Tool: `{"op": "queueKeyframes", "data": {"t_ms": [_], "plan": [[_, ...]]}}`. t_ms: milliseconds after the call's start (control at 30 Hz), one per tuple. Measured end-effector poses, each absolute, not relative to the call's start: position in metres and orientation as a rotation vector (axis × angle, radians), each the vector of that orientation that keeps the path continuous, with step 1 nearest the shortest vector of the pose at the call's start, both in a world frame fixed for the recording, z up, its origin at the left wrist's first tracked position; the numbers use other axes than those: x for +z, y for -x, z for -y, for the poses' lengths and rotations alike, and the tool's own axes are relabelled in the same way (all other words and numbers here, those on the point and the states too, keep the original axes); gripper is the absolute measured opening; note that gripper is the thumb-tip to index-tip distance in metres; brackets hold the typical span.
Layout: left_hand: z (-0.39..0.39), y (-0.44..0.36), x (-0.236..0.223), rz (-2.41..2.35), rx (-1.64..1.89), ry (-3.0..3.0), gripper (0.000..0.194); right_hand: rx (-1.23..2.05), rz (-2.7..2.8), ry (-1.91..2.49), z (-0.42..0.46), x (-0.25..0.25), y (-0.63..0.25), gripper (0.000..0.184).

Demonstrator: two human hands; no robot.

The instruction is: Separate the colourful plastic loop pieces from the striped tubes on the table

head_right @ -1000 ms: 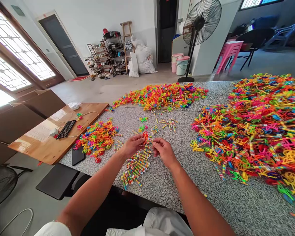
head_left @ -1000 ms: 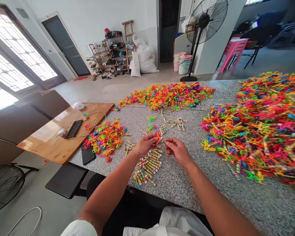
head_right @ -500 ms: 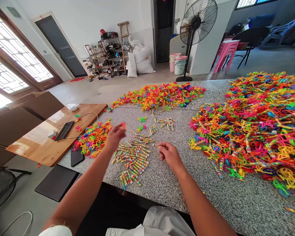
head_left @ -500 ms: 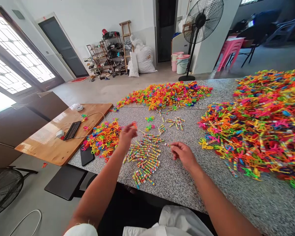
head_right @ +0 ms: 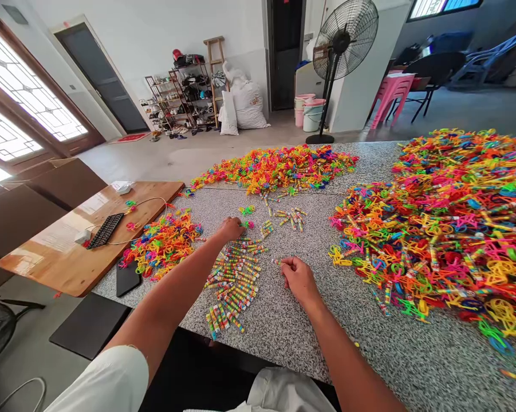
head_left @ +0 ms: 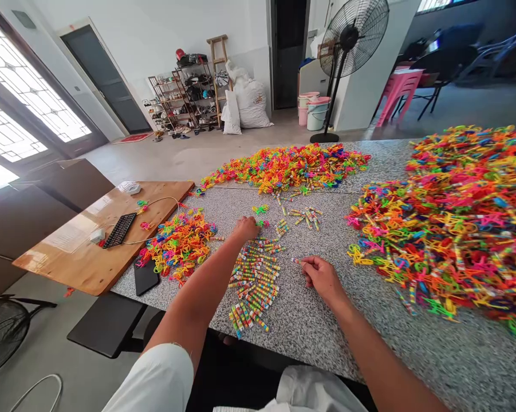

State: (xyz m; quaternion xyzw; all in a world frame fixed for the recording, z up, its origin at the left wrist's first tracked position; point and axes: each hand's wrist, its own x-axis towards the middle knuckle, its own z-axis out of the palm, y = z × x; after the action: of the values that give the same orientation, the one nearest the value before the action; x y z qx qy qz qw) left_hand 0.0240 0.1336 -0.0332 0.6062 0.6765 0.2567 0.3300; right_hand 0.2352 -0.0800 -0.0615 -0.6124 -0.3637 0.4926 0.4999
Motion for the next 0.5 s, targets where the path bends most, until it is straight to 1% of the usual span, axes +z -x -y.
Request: {"op": "queueKeyframes", "data": {"t_ms": [133,200,233,300,400,500], "plan": [[-0.126,-0.027,-0.028,-1.681,0.656,-1.546,0.022,1.184,0.881,1.471,0.078,-0.06,-0.234,0.024],[-0.11,-0.028,-0.024,-1.604,0.662,-1.514,0.016,1.18,0.865,1.416,0.074,-0.055,-0.229,0.027],[-0.099,-0.029,-0.023,-1.546,0.668,-1.489,0.017,1.19,0.846,1.368,0.072,-0.052,-0.226,0.029],[-0.074,-0.032,-0.02,-1.355,0.7,-1.363,0.022,1.224,0.795,1.252,0.067,-0.045,-0.219,0.033],[-0.036,-0.037,-0.015,-0.977,0.741,-0.987,0.033,1.272,0.736,1.112,0.063,-0.035,-0.21,0.038],[-0.009,-0.041,-0.01,-0.834,0.719,-0.774,0.032,1.293,0.699,1.04,0.065,-0.027,-0.207,0.04]]}}
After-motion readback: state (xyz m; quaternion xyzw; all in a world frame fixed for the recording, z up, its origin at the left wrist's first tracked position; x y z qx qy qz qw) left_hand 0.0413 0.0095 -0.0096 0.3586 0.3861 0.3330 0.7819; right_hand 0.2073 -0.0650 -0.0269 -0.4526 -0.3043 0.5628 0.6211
